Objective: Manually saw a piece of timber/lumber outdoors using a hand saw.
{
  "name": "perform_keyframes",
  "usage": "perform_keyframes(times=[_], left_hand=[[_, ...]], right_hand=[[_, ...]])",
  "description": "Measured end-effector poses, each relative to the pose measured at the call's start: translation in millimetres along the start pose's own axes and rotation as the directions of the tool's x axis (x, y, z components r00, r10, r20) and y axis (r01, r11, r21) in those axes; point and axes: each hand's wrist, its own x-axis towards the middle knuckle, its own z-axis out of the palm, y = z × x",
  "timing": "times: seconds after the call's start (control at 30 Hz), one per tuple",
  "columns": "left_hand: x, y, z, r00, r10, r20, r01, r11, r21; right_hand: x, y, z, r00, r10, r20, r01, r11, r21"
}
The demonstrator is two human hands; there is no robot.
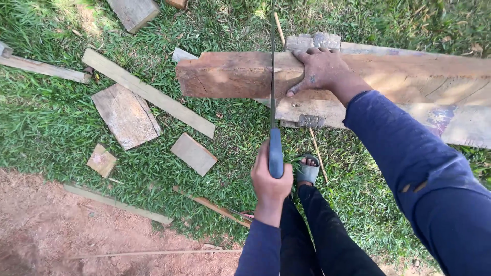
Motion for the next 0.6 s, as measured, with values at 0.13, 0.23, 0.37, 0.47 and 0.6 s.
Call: perform_keyframes(times=[0.13,0.23,0.37,0.47,0.6], left_hand=[[-13,3,-8,0.999,0.031,-0.009,-0.030,0.998,0.061],[-41,33,-31,0.998,-0.058,0.022,0.058,0.998,0.011],[-102,61,-68,0.948,-0.312,0.064,0.316,0.946,-0.068],[-101,67,-65,0.955,-0.290,0.061,0.290,0.957,0.001],[-12,32,-14,0.981,-0.182,0.065,0.184,0.982,-0.039]], right_hand=[[5,0,-12,1.000,0.011,-0.001,-0.011,0.994,0.113],[-1,-3,-8,0.999,0.035,0.036,-0.037,0.998,0.051],[-1,-8,-10,0.999,0.009,0.035,-0.010,0.999,0.043],[-15,-10,-9,1.000,-0.002,-0.019,0.002,1.000,0.010],[-25,-15,-9,0.990,-0.043,-0.136,0.042,0.999,-0.010]])
